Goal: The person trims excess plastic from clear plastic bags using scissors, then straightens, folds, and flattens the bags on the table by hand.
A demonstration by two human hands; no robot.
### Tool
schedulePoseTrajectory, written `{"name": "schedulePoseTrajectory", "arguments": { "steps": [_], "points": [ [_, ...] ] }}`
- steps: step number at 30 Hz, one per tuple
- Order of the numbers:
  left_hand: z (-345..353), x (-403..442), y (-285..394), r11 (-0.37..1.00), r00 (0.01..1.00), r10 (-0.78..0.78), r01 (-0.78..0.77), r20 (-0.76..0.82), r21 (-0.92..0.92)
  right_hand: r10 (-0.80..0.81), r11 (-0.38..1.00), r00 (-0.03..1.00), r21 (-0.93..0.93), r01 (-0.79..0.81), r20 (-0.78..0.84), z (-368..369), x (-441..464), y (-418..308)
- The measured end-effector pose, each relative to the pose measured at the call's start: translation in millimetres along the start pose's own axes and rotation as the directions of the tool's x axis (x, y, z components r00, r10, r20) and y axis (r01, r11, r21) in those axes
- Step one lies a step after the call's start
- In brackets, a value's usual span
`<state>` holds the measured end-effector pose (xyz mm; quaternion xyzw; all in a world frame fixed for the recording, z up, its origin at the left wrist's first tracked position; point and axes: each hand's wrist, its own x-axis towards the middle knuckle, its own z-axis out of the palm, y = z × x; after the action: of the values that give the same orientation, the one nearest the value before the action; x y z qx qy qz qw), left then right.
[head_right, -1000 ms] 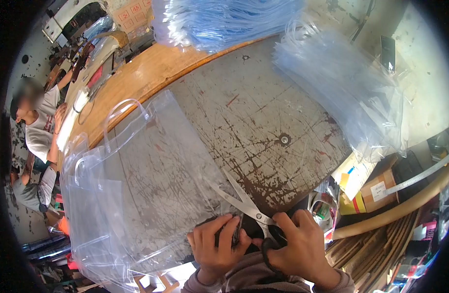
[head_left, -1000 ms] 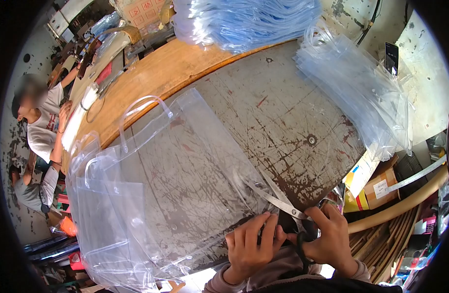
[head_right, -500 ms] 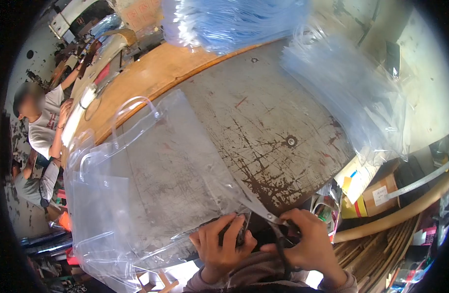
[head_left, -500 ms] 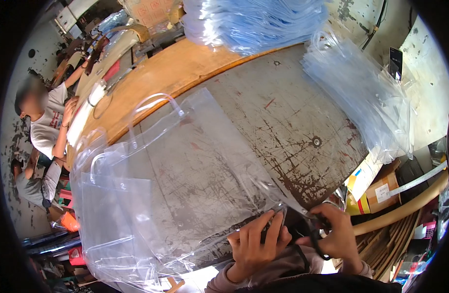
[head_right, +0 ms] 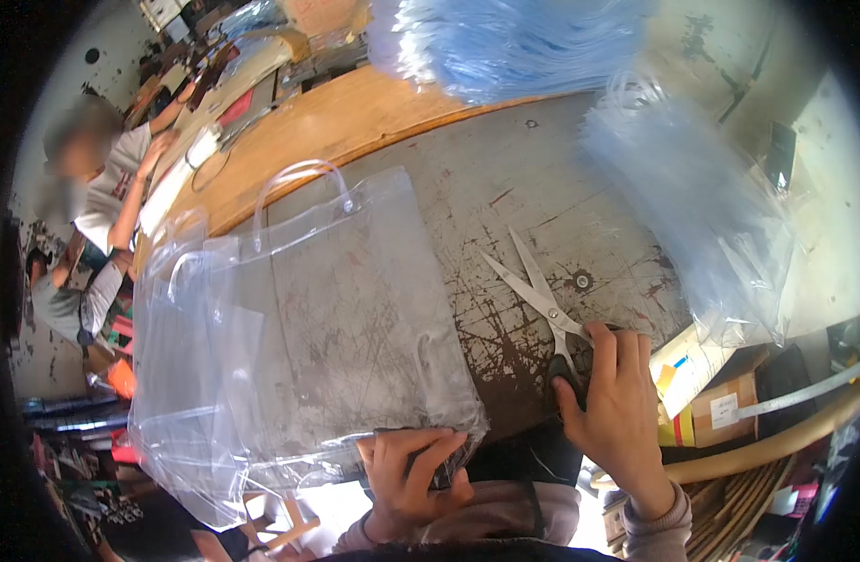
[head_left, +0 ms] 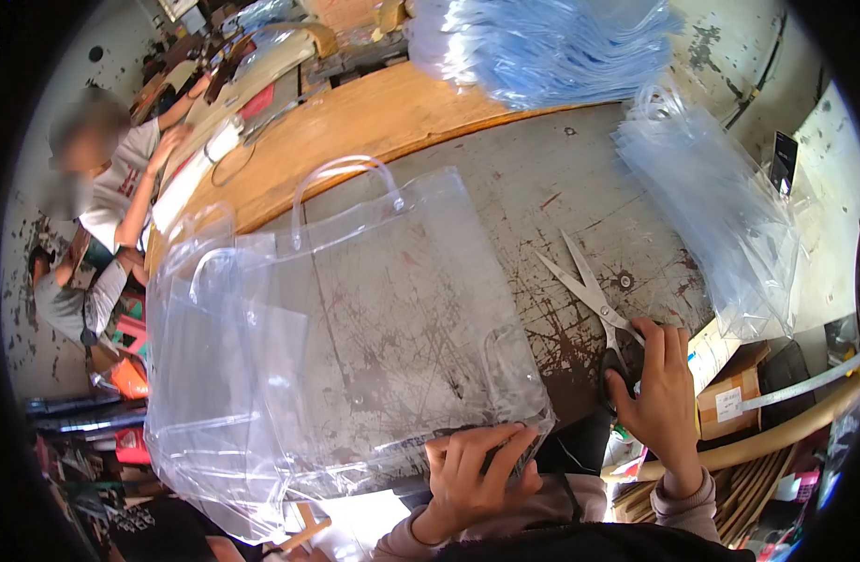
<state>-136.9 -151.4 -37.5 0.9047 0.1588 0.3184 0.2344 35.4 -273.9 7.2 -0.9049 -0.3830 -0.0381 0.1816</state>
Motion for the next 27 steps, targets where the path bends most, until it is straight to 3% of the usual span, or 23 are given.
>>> {"name": "schedulePoseTrajectory", "arguments": {
  "steps": [7,11,14,15,17,20,27],
  "points": [
    [4.6,3.1,-0.5,0.998,0.998,0.053,-0.052,-0.014,0.044,-0.122,0.972,0.987,-0.186,0.140,0.104,-7.7,2.1,-4.1],
    [7.6,2.8,-0.2,0.990,0.996,0.086,-0.082,-0.028,0.111,-0.129,0.976,0.985,-0.159,0.147,0.118,-18.1,6.1,-5.4],
    [8.3,2.0,0.0,0.993,0.997,0.072,-0.069,-0.025,0.097,-0.609,0.775,0.792,0.180,0.606,-0.044,-22.0,17.0,-5.6],
    [8.8,1.4,0.5,0.993,0.997,0.075,-0.072,-0.023,0.095,-0.606,0.777,0.794,0.179,0.604,-0.044,-18.6,18.7,-4.9],
    [10.1,1.1,0.4,0.994,0.997,0.063,-0.059,-0.048,0.096,-0.871,0.484,0.491,0.131,0.865,-0.027,-8.4,22.8,-3.4],
    [10.6,0.2,0.3,0.994,0.995,0.068,-0.062,-0.067,0.095,-0.884,0.457,0.461,0.067,0.887,-0.077,2.5,27.1,-1.3],
    [6.0,2.8,0.2,0.990,0.994,0.096,-0.090,-0.052,0.113,-0.908,0.418,0.419,0.033,0.908,-0.029,4.3,31.2,-5.1]
  ]
}}
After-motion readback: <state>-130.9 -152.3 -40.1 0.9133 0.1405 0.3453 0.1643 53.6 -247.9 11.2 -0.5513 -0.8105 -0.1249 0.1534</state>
